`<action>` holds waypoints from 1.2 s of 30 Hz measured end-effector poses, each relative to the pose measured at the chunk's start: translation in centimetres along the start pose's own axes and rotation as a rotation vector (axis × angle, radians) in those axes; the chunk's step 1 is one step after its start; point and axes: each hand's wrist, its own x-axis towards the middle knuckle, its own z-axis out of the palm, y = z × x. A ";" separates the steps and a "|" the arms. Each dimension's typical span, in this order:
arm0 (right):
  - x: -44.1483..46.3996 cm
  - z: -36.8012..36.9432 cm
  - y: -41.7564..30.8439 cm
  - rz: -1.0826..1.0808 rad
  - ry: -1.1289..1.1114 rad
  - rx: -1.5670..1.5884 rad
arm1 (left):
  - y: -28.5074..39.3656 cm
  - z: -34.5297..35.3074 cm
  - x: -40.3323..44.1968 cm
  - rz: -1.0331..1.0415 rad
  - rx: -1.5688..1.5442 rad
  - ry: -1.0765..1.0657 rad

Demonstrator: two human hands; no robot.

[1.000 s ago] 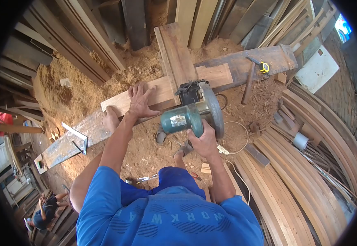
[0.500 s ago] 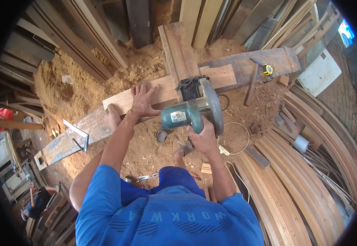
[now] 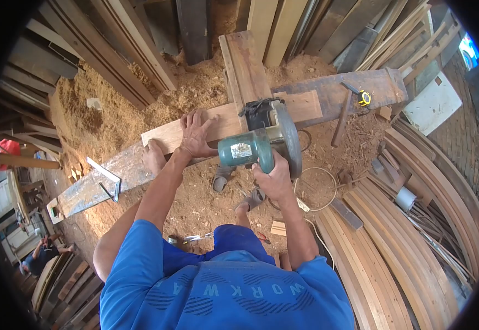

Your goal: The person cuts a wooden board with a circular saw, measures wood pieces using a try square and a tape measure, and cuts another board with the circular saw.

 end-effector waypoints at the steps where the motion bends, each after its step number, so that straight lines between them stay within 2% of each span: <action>1: 0.1 0.0 0.1 0.002 -0.002 -0.003 | 0.0 0.0 0.0 -0.005 0.001 -0.009; 36: 3.8 0.2 0.0 -0.091 -0.066 -0.013 | -0.1 0.1 0.3 -0.004 -0.003 0.000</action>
